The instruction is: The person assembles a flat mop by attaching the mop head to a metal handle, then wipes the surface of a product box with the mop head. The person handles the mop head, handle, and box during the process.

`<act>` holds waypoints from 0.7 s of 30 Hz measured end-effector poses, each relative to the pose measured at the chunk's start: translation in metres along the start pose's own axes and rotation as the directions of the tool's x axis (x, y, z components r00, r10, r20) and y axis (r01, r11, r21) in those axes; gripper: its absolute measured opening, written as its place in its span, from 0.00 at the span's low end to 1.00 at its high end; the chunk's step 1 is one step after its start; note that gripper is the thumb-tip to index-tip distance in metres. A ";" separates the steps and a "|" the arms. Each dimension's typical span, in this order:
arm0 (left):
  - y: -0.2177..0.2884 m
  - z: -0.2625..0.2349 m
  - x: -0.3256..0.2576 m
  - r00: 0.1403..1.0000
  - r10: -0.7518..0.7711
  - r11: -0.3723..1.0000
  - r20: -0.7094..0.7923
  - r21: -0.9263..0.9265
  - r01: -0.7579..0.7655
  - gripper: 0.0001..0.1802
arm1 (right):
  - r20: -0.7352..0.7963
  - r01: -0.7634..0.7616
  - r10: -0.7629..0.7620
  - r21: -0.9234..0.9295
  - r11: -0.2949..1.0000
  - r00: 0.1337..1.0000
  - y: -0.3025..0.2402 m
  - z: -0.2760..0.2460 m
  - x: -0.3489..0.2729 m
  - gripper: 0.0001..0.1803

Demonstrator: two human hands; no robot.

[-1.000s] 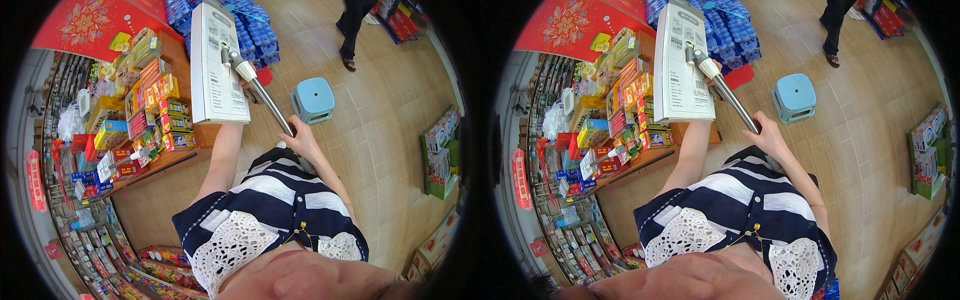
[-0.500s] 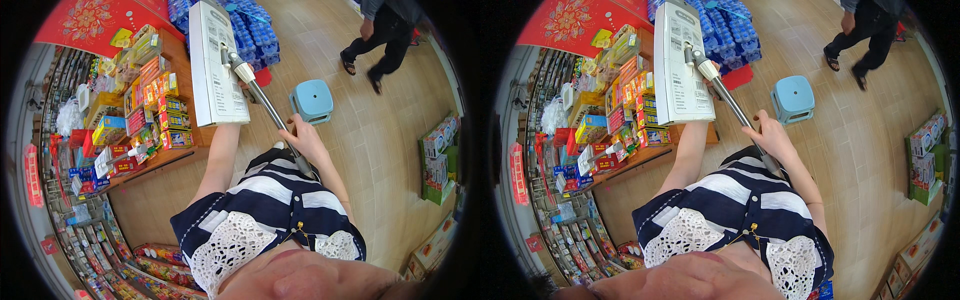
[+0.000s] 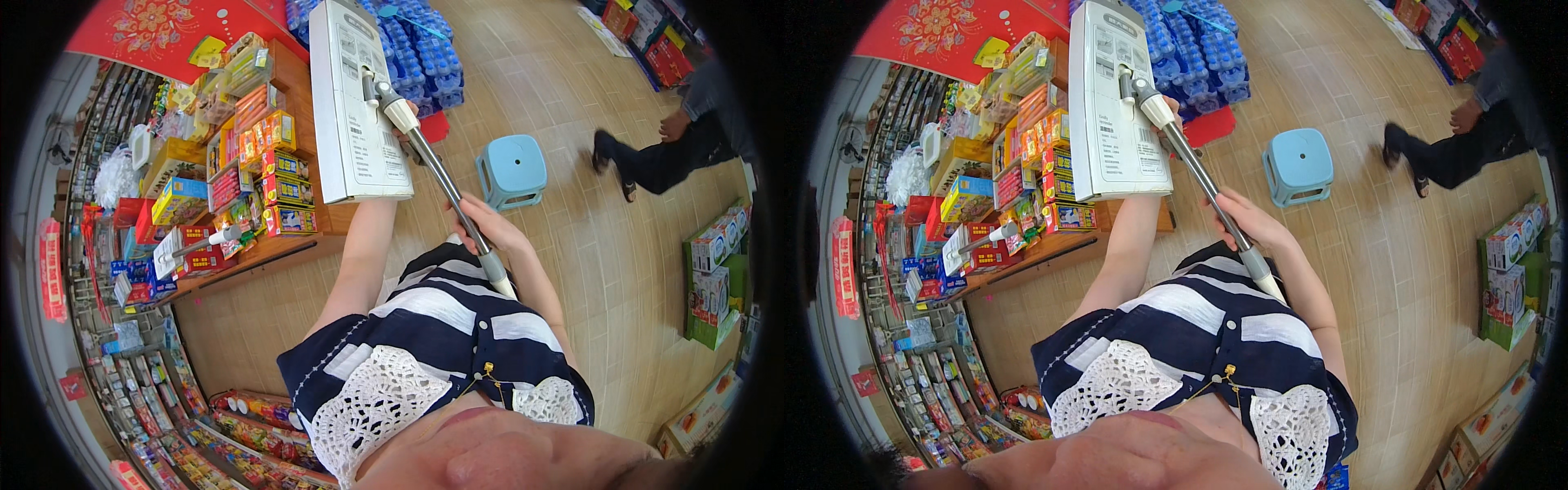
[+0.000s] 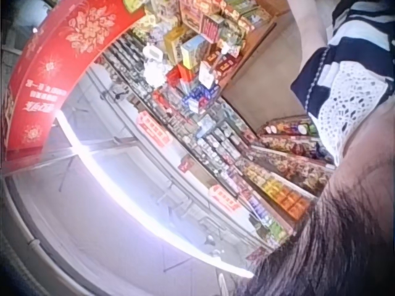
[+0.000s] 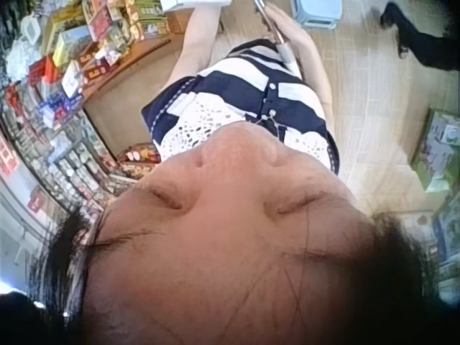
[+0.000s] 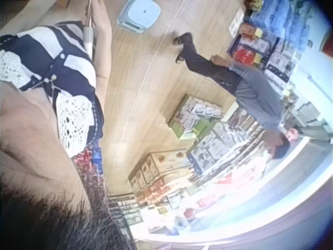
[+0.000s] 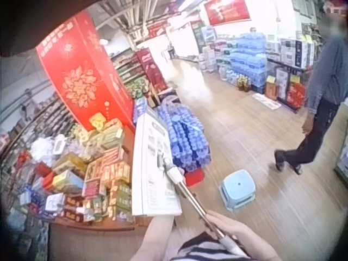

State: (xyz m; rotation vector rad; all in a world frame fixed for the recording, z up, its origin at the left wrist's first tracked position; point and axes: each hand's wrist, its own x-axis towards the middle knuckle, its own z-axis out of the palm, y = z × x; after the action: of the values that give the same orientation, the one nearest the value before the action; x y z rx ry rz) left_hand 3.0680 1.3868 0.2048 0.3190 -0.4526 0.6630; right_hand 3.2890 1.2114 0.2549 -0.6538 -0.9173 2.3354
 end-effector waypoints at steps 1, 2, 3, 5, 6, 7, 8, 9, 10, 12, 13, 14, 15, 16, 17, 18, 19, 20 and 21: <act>0.000 0.001 -0.002 1.000 0.005 1.000 -0.006 0.001 -0.005 0.20 | -0.204 0.000 -0.081 -0.369 0.929 0.976 -0.008 0.010 -0.005 0.14; -0.001 0.003 -0.004 1.000 0.012 1.000 -0.010 0.003 -0.012 0.20 | -0.219 0.057 -0.212 -0.556 0.829 0.953 -0.005 0.014 -0.004 0.13; -0.002 0.003 -0.002 1.000 0.010 1.000 -0.009 0.000 -0.010 0.20 | -0.205 0.097 -0.344 -0.721 0.686 0.916 -0.001 0.016 -0.005 0.13; -0.005 0.003 0.000 1.000 0.012 1.000 -0.014 0.000 -0.012 0.20 | -0.257 0.070 -0.374 -0.736 0.673 0.891 0.007 0.016 0.000 0.11; -0.007 0.002 0.002 1.000 0.013 1.000 -0.020 0.001 -0.013 0.20 | -0.235 0.071 -0.213 -0.497 0.865 0.948 0.004 0.014 0.000 0.10; -0.009 0.002 0.001 1.000 0.017 1.000 -0.025 0.003 -0.017 0.20 | -0.159 0.025 -0.060 -0.213 0.977 0.985 0.002 0.009 0.001 0.10; -0.011 0.001 0.001 0.999 0.022 1.000 -0.033 0.005 -0.022 0.20 | -0.038 -0.064 0.067 0.082 0.995 0.997 0.000 0.005 0.001 0.10; -0.013 0.000 0.002 0.999 0.021 1.000 -0.024 -0.009 -0.021 0.20 | 0.108 -0.060 0.028 0.306 0.950 0.994 0.004 0.001 0.003 0.10; -0.018 -0.001 0.002 1.000 0.026 0.999 -0.016 -0.019 -0.027 0.20 | 0.165 -0.058 -0.002 0.357 0.932 0.986 0.009 -0.002 0.005 0.11; -0.016 -0.010 0.003 0.996 0.001 0.997 0.089 -0.080 0.006 0.21 | 0.273 -0.057 -0.078 0.456 0.888 0.959 0.017 -0.005 0.012 0.14; -0.014 -0.013 0.003 0.990 -0.014 0.994 0.141 -0.108 0.029 0.22 | 0.318 -0.090 -0.089 0.506 0.858 0.944 0.022 -0.006 0.016 0.14; -0.009 -0.011 -0.004 0.996 -0.005 0.996 0.088 -0.084 0.012 0.21 | 0.361 -0.123 -0.104 0.553 0.824 0.927 0.028 -0.007 0.020 0.15; -0.007 -0.013 -0.004 0.999 -0.007 0.997 0.049 -0.076 0.011 0.21 | 0.382 -0.137 -0.129 0.595 0.792 0.915 0.031 -0.013 0.022 0.16; -0.008 -0.012 -0.004 1.000 -0.006 0.998 0.005 -0.064 0.006 0.21 | 0.433 -0.189 -0.153 0.649 0.737 0.888 0.034 -0.016 0.024 0.16; -0.007 -0.012 -0.002 1.000 -0.021 0.997 0.001 -0.075 0.021 0.19 | 0.481 -0.241 -0.188 0.694 0.678 0.856 0.038 -0.016 0.028 0.17; -0.008 -0.013 0.006 0.999 -0.045 0.996 0.007 -0.082 0.045 0.18 | 0.516 -0.285 -0.229 0.731 0.620 0.825 0.038 -0.021 0.029 0.17; -0.010 -0.011 0.013 0.998 -0.058 0.995 0.000 -0.085 0.057 0.17 | 0.517 -0.254 -0.237 0.707 0.660 0.823 0.037 -0.025 0.030 0.18; -0.013 -0.011 0.024 0.997 -0.074 0.992 -0.011 -0.107 0.073 0.16 | 0.448 -0.193 -0.176 0.662 0.725 0.876 0.033 -0.029 0.028 0.18; -0.017 0.002 0.027 0.993 -0.098 0.992 -0.069 -0.080 0.093 0.15 | 0.373 -0.144 -0.124 0.612 0.777 0.919 0.031 -0.029 0.028 0.19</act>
State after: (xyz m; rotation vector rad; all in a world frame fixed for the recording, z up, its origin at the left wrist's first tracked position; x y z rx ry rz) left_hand 3.0976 1.3874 0.2174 0.2421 -0.3898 0.5605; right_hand 3.2767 1.2232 0.2070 0.1062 -0.2103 2.6100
